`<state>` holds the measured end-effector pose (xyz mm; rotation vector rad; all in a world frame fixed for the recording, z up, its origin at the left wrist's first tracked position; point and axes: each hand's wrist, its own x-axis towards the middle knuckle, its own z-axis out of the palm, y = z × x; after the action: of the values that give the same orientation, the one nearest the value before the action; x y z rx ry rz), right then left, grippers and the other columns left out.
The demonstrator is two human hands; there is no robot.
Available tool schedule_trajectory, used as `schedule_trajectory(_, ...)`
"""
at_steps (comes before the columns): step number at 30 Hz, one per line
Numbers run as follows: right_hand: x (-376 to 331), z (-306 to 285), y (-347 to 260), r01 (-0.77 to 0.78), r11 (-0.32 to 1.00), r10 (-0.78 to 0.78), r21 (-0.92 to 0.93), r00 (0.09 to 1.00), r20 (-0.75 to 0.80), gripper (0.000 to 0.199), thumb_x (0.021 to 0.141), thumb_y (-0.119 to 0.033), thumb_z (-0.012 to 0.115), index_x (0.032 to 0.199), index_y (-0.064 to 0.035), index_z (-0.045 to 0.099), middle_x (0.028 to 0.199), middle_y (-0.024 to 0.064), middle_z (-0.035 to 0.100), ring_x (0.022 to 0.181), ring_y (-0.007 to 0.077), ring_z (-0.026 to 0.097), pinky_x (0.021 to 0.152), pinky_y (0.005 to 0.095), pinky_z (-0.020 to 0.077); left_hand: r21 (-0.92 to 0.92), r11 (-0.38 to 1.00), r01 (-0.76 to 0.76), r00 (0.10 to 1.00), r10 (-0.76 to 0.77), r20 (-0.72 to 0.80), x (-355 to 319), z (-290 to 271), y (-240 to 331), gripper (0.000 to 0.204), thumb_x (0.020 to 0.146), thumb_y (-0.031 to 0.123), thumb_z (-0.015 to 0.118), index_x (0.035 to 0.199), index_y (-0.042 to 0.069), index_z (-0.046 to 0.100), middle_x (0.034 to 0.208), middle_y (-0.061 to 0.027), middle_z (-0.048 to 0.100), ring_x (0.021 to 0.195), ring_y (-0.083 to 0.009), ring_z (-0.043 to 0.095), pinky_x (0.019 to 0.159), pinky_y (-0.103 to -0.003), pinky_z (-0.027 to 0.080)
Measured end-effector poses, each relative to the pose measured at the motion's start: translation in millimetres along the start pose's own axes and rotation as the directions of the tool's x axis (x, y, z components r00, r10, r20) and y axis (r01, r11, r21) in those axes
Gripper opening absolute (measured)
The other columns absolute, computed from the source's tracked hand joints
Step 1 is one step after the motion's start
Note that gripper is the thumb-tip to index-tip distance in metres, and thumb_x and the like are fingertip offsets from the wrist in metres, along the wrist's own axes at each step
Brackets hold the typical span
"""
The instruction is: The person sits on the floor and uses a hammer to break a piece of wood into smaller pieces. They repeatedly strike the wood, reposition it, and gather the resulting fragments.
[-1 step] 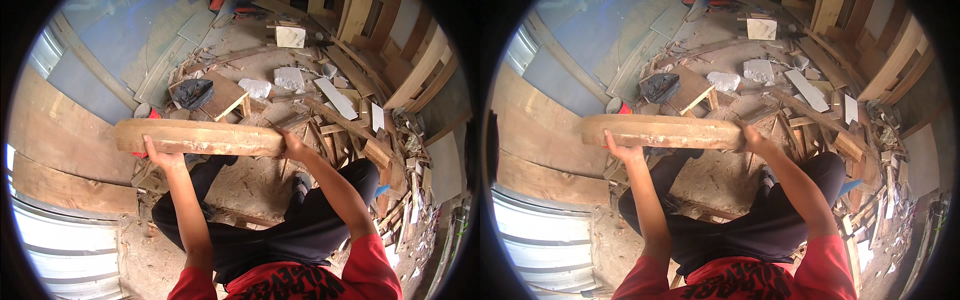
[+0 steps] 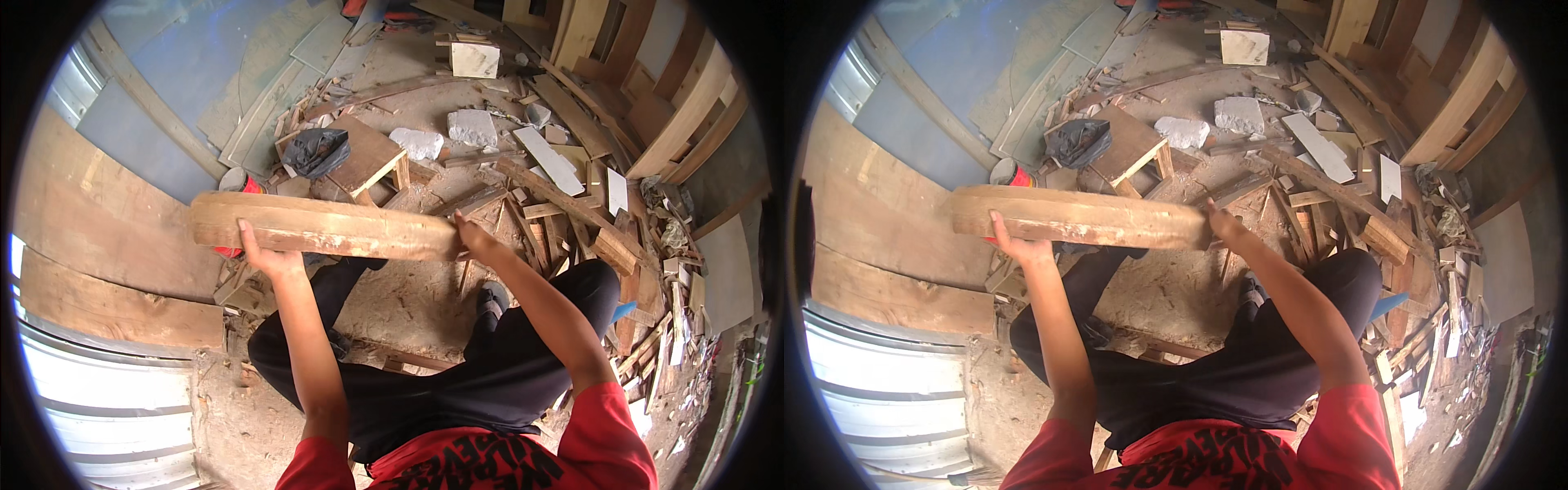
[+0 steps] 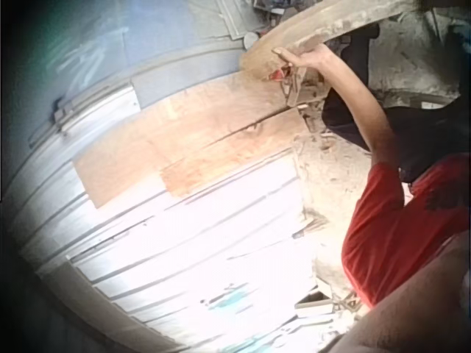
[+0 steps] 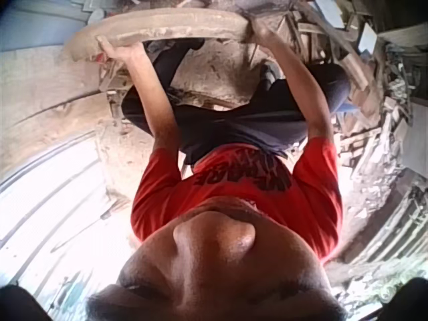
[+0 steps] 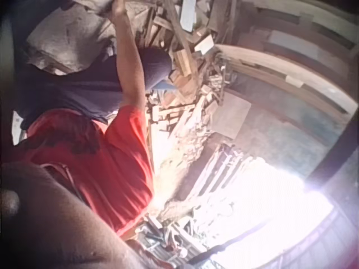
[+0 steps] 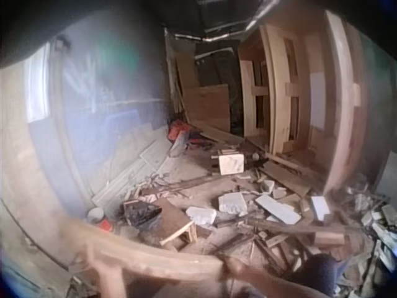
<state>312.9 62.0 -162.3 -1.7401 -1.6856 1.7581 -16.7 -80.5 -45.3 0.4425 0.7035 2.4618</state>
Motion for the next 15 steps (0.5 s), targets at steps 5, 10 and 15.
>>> schedule_trajectory(5,-54.3,37.8,-64.4,0.563,0.825,-0.555,-0.053,0.788,-0.267,0.081,0.095,-0.057,0.055,0.139,0.0083,0.038,0.137,0.0320,0.048,0.131,0.0373,0.049,0.108,0.0450,0.0409,0.087,0.989,0.122,0.992,-0.124,0.020,-30.2,-46.3,-29.0,0.055,0.083,0.013,0.068,0.132,-0.001,0.048,0.121,-0.0131,0.058,0.109,-0.0269,0.061,0.093,-0.043,0.053)
schedule_trajectory(10,-108.6,31.8,-131.3,0.902,0.409,-0.912,-0.138,0.408,-0.032,0.071,0.092,-0.032,0.071,0.143,0.0037,0.037,0.135,0.0195,0.053,0.128,0.0261,0.051,0.107,0.0415,0.0422,0.395,0.911,0.120,0.934,-0.239,0.268,-94.6,-6.4,-73.2,0.063,0.068,0.003,0.082,0.123,-0.006,0.053,0.112,-0.0109,0.063,0.096,-0.0175,0.064,0.087,-0.030,0.052)
schedule_trajectory(15,-121.8,17.4,-122.7,0.851,0.520,-0.848,0.067,0.506,0.156,0.080,0.078,-0.019,0.085,0.140,0.0041,0.041,0.129,0.0144,0.058,0.120,0.0238,0.056,0.105,0.0401,0.0442,0.406,0.903,0.139,0.793,-0.347,0.501,-109.0,-5.7,-94.4,0.068,0.067,0.004,0.086,0.125,-0.004,0.053,0.113,-0.0107,0.065,0.103,-0.0174,0.065,0.089,-0.032,0.054)
